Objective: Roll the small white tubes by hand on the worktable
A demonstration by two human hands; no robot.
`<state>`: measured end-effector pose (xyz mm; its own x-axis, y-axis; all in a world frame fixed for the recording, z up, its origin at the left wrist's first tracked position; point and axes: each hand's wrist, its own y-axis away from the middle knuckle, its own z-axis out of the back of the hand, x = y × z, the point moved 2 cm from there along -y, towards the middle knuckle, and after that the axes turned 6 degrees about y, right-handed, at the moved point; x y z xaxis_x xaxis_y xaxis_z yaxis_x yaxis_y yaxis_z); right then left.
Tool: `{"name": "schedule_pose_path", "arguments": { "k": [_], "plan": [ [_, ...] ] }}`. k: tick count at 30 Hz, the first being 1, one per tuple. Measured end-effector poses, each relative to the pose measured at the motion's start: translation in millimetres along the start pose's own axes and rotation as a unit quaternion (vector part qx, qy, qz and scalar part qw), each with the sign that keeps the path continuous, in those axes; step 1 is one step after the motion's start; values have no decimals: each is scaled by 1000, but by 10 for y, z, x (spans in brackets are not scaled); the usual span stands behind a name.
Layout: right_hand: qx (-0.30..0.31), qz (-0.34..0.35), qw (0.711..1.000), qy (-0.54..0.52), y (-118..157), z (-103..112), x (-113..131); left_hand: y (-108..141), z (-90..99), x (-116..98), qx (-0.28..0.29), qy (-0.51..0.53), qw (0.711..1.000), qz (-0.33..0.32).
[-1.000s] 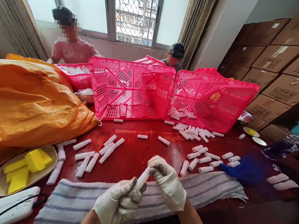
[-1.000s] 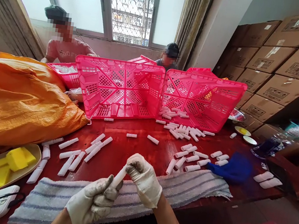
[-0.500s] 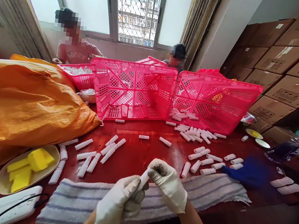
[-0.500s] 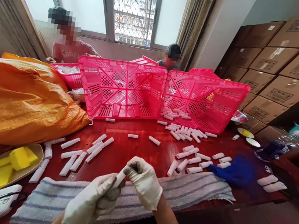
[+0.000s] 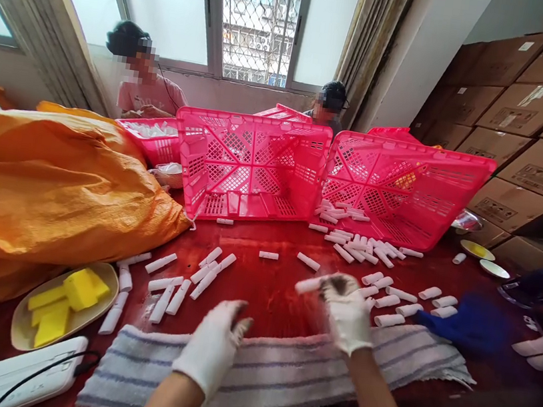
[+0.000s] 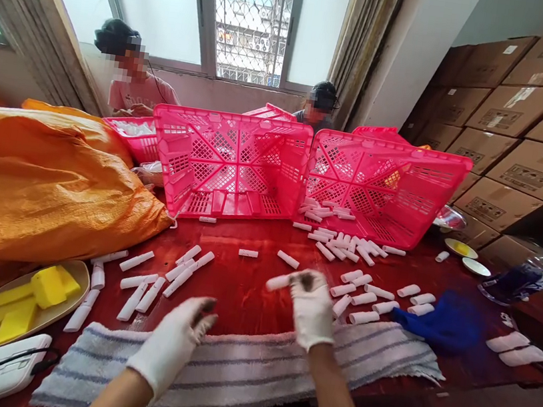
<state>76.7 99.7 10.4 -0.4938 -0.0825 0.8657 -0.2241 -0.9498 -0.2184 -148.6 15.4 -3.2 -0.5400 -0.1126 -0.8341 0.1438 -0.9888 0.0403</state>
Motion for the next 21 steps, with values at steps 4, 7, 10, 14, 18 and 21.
{"name": "schedule_pose_path", "arguments": {
  "k": [4,7,10,14,18,21],
  "plan": [
    [-14,39,989,142,-403,-157,103,-286,368,109,-122,-244,961,54],
    [105,109,971,186,-442,-692,227,-424,431,160,-112,-305,942,89],
    [174,140,948,226,-453,-1187,267,-448,390,205,-100,-287,947,99],
    [222,142,935,238,-449,-1397,237,-347,398,240,-97,-258,958,79],
    [239,137,947,164,-240,-1223,248,-237,398,229,-81,-73,993,38],
    [237,112,965,23,6,-1010,293,-186,314,189,-75,251,963,58]
  ]
}}
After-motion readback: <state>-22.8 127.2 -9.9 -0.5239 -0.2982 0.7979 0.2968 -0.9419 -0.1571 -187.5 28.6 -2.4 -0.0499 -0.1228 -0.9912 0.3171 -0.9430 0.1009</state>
